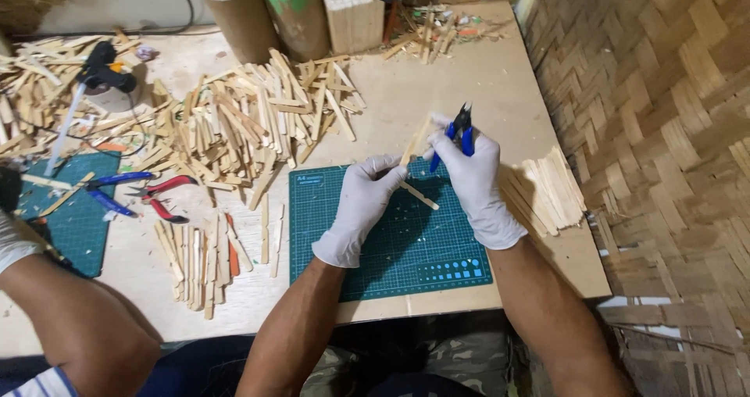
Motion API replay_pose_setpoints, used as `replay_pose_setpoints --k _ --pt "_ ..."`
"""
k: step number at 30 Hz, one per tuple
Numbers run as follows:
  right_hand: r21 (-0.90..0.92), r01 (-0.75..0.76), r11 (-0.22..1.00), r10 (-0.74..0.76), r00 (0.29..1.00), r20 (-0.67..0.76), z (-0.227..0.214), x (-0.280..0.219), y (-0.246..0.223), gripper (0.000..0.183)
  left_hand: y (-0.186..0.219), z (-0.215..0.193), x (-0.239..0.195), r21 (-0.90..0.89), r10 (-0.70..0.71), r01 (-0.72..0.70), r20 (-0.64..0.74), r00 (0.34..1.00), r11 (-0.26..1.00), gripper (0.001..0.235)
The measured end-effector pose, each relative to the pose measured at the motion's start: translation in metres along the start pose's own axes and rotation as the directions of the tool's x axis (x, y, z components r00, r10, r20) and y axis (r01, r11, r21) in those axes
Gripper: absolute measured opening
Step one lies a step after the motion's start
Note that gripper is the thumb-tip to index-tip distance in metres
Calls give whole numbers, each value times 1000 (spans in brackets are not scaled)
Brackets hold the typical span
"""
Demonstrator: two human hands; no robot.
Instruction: The person uses a pair of blue-handled nippers to cut thin wooden sticks into smaller segments on a green cutting mat.
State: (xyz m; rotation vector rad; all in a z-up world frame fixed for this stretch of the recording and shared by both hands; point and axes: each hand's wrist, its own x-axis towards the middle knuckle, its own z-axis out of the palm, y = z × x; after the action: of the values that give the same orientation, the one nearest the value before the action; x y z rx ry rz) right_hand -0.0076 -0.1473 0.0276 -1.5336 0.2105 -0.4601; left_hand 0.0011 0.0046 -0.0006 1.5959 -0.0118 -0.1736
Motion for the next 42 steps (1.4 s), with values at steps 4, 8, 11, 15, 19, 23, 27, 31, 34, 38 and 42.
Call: replay_pose_setpoints --k 4,8,11,15,19,23,27,31,34,38,42 --pt "5 -32 999 32 999 1 -7 4 -14 24 5 1 -5 37 -32 28 107 994 999 26" --pt "70 -116 991 119 992 -49 -10 11 -8 18 21 -8 -5 -87 12 -3 105 994 996 32" --pt "188 -236 954 253 964 -76 -8 7 -18 19 43 -19 -7 -339 -21 55 104 994 939 40" --pt "428 -508 748 519 849 100 -11 -1 -23 17 15 -27 10 -460 189 -130 86 978 878 38" --pt "402 -659 635 609 748 264 -1 -8 -7 13 7 -12 2 -295 361 -329 63 930 897 33" --pt "268 -745 611 607 659 445 3 -12 20 21 -1 -8 1 -316 365 -337 32 931 887 12" --pt "-64 -572 818 561 767 311 18 -27 -45 24 22 -7 -4 -258 221 -239 -97 970 936 9" --pt "-470 -135 872 256 945 204 9 -18 -27 44 20 -7 -5 -261 190 -213 -112 976 941 12" --pt "-533 -1 846 150 960 236 6 -16 -26 55 15 -4 -3 -253 193 -214 -105 976 944 16" --pt "-577 53 815 124 956 264 8 -16 -28 52 5 -5 2 -209 189 -215 -135 973 954 14" --pt "-604 89 792 102 956 276 7 -18 -21 36 1 -5 3 -202 182 -209 -148 972 957 12"
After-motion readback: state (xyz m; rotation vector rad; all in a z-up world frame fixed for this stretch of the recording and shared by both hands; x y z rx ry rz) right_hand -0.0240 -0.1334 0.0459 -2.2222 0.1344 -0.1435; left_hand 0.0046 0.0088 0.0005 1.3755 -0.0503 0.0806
